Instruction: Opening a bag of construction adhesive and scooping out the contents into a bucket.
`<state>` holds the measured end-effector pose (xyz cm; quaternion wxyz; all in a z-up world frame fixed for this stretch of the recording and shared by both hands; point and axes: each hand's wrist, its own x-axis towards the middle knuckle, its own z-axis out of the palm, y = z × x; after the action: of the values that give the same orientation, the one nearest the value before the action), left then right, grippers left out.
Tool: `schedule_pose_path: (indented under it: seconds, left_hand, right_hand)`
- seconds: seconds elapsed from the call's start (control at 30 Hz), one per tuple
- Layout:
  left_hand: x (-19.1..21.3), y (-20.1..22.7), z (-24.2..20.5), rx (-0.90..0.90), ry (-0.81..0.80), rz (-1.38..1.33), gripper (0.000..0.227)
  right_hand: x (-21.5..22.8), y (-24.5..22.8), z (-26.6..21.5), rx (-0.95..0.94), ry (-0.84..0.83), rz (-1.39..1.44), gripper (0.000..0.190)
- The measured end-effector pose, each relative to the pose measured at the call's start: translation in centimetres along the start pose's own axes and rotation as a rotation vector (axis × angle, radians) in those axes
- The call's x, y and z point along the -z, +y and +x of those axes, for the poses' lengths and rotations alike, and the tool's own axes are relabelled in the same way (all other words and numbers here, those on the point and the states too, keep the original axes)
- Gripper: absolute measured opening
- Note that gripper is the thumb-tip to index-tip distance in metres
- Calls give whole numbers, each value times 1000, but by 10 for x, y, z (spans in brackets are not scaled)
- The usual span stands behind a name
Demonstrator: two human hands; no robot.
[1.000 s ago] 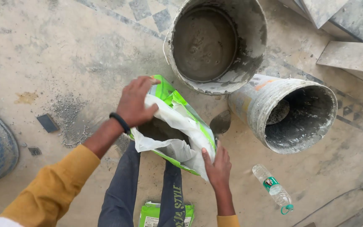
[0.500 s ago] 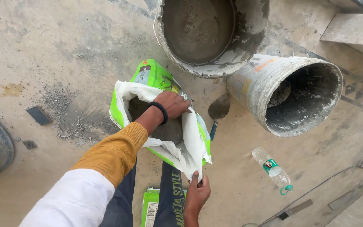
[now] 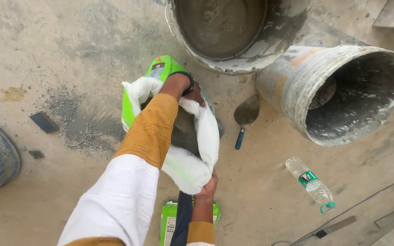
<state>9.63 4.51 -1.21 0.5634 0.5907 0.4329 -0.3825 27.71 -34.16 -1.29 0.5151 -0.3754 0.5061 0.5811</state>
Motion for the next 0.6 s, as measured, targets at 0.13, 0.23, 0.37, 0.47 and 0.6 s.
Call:
schedule_pose_path:
  seconds: [0.13, 0.23, 0.37, 0.47, 0.6]
  left_hand:
    - [10, -16, -17, 5, 7, -103, 75]
    - [23, -4, -46, -40, 185, -101, 75]
    - [-7, 12, -179, -161, 1138, -41, 79]
    - [-76, 12, -238, 207, 1218, -264, 101]
    - [-174, -6, -238, 346, 1140, -559, 94]
  right_hand:
    - [-2, 5, -18, -16, -58, -420, 47]
    - [-11, -8, -27, -36, -103, -487, 49]
    - [-65, 32, -88, 356, 111, -761, 57]
    - [-107, 60, -121, 374, 169, -683, 62]
    - [-67, 48, -91, 315, 225, -652, 61]
